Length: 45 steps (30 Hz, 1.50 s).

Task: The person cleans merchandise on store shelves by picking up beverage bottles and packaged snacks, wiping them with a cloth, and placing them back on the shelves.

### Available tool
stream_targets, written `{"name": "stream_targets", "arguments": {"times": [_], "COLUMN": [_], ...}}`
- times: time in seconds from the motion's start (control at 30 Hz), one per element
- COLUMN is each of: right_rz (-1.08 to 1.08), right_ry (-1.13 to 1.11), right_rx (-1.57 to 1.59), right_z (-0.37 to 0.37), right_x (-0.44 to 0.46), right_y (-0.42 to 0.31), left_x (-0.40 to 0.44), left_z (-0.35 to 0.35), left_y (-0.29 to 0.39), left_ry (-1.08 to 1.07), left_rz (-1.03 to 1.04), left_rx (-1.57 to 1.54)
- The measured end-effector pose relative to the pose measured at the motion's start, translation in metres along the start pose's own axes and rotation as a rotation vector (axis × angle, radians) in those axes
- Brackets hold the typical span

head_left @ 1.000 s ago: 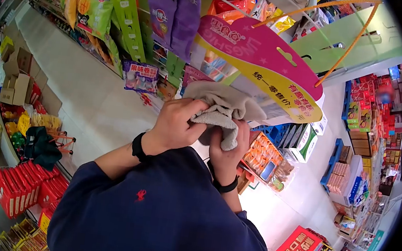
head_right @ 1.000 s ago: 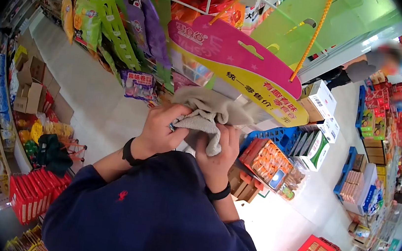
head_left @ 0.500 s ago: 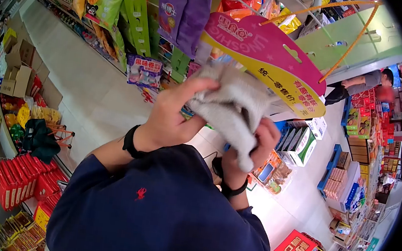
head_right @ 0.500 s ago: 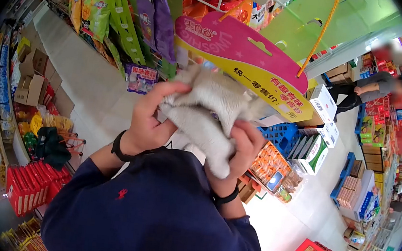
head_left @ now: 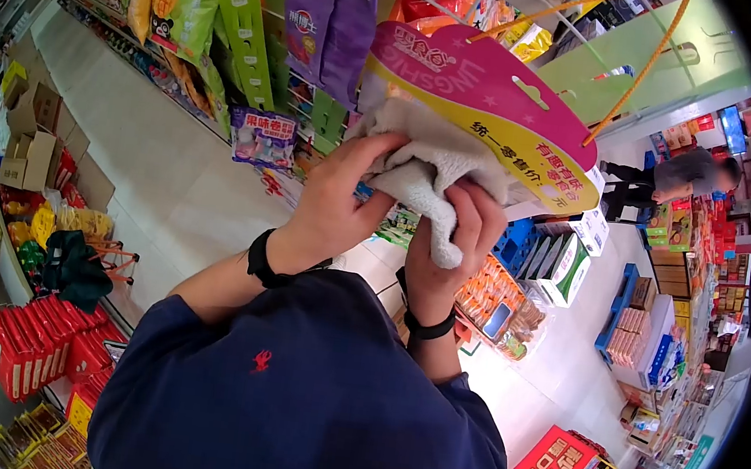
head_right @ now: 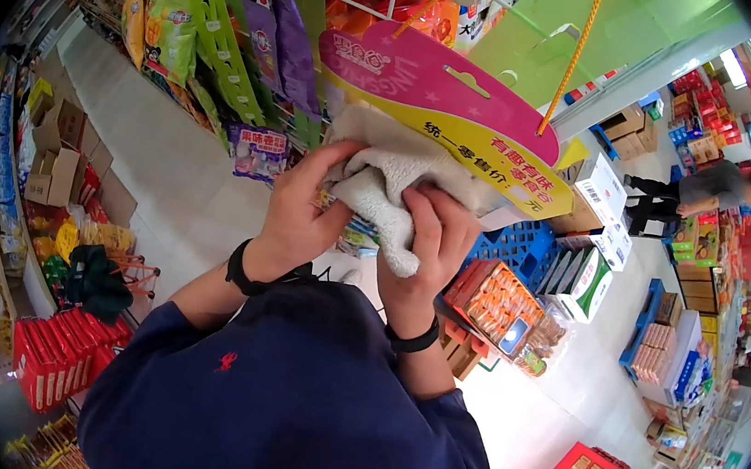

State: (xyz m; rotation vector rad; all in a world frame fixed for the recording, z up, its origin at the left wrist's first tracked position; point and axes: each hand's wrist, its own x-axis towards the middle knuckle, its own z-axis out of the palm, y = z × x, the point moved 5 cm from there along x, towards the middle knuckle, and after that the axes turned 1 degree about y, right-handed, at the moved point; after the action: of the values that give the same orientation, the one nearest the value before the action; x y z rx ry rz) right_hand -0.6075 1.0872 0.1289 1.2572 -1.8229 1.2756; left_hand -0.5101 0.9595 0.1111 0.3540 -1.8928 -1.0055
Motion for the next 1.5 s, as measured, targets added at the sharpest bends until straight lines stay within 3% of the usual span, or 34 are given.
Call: {"name": "stream_targets", "arguments": {"times": [0.23, 0.33, 0.4, 0.53, 0.6, 0.67, 0.73, 0.93, 1.27, 1.33, 1.47, 1.5], "right_rz": [0.073, 0.125, 0.166, 0.117, -0.069, -0.134, -0.108, -0.127, -0.061, -0.061, -0.064, -0.067], "right_ry": [-0.176, -0.273, -0.382, -0.154, -0.132, 0.024, 0.324, 0.2, 0.115, 0.11, 0.104, 0.122], "right_rx": [0.108, 0.221, 0.264, 0.242, 0.161, 0.119, 0.072, 0.05, 0.066, 0.038, 0.007, 0.023], "right_z": [0.009, 0.011, 0.011, -0.017, -0.033, -0.042, -0.031, -0.001, 0.014, 0.016, 0.017, 0.018], "right_x": [-0.038, -0.056, -0.068, -0.057, -0.04, -0.02, 0.0, 0.001, -0.006, -0.004, -0.003, -0.003], "right_y": [0.009, 0.015, 0.018, 0.011, 0.012, 0.009, 0.003, 0.01, 0.01, 0.009, 0.007, 0.008], "left_x": [-0.024, -0.036, -0.047, -0.036, -0.014, -0.005, 0.01, 0.011, -0.002, -0.003, 0.021, 0.025], "left_z": [-0.01, -0.015, -0.015, -0.027, -0.031, -0.023, -0.013, 0.003, -0.01, -0.033, -0.084, -0.111], "left_y": [-0.016, -0.027, -0.04, -0.021, 0.011, 0.016, 0.027, 0.022, 0.027, 0.035, 0.073, 0.085], "left_ry": [-0.011, -0.117, -0.348, -0.392, -0.149, -0.146, -0.022, -0.049, -0.072, -0.058, 0.452, 0.256], "left_rz": [-0.09, -0.185, -0.399, -0.384, -0.068, -0.006, 0.044, 0.106, 0.069, -0.04, 0.504, 0.414], "left_rx": [0.014, 0.037, 0.016, -0.03, -0.055, -0.084, -0.177, 0.01, -0.066, -0.041, -0.215, -0.011]}}
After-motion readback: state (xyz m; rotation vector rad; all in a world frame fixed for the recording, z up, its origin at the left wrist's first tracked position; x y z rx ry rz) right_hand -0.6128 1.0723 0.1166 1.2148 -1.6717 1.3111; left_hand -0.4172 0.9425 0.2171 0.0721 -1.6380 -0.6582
